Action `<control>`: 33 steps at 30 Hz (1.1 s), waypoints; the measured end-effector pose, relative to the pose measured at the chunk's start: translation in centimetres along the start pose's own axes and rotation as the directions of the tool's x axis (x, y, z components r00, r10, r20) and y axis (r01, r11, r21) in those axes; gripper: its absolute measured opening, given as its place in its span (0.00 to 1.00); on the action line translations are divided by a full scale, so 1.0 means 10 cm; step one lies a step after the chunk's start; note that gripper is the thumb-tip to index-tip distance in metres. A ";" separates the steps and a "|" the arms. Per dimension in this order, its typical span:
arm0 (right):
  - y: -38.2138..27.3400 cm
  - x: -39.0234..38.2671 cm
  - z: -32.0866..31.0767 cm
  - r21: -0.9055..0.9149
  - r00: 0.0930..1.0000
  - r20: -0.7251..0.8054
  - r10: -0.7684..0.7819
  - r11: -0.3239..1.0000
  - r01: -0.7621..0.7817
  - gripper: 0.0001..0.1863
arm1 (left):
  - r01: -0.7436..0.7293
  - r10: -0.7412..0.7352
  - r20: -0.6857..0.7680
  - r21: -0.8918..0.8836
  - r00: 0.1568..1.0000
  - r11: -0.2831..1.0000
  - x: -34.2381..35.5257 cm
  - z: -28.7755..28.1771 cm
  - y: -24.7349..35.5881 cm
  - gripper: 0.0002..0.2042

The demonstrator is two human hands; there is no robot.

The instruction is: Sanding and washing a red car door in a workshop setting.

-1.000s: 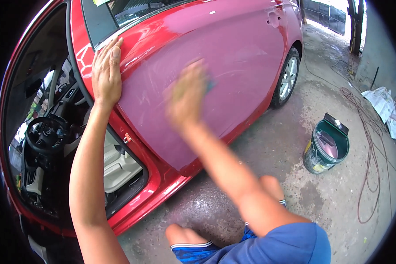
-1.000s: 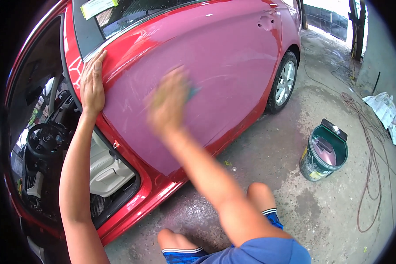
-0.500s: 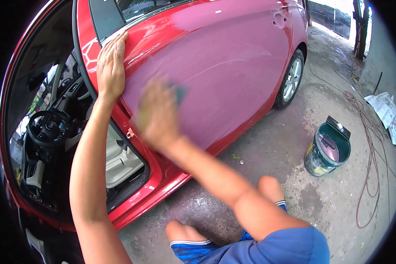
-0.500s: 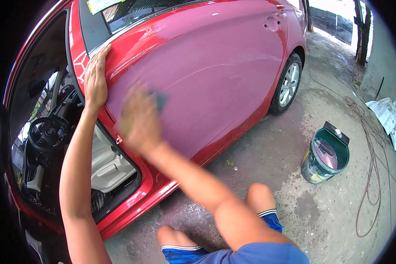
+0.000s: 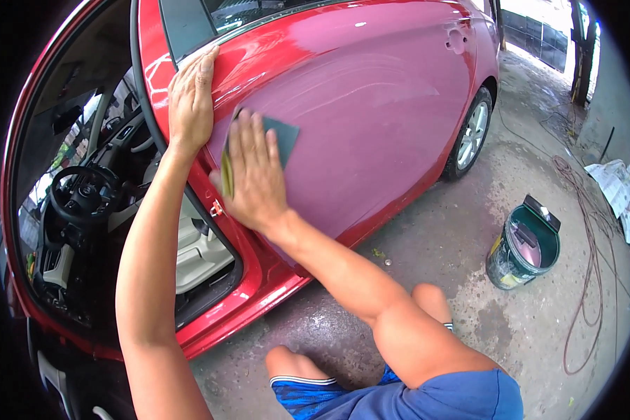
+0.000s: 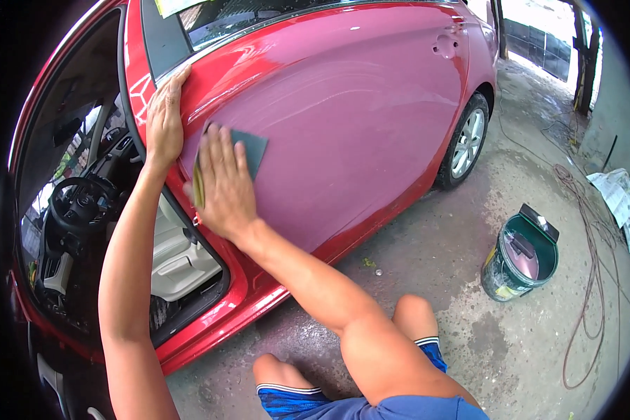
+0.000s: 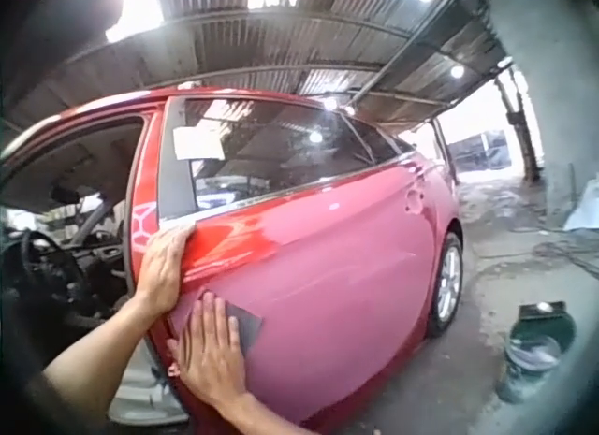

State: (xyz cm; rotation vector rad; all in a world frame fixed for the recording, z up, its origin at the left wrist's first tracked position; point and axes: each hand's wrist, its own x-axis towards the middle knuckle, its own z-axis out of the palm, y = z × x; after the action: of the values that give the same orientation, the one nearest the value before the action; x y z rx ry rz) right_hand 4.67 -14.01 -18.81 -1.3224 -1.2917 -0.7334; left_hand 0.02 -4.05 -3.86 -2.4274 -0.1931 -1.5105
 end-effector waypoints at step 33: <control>2.06 1.22 -0.59 -0.181 0.930 -0.270 0.248 0.936 -0.302 0.44 | 0.023 -0.032 -0.095 -0.092 0.995 0.995 0.13 0.07 0.18 0.24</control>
State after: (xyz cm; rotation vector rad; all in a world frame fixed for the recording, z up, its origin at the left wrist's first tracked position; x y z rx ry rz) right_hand 28.20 -12.46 -11.69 -1.5034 -0.8232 -0.8260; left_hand 1.67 -5.64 -3.24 -2.4227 -0.1412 -1.6787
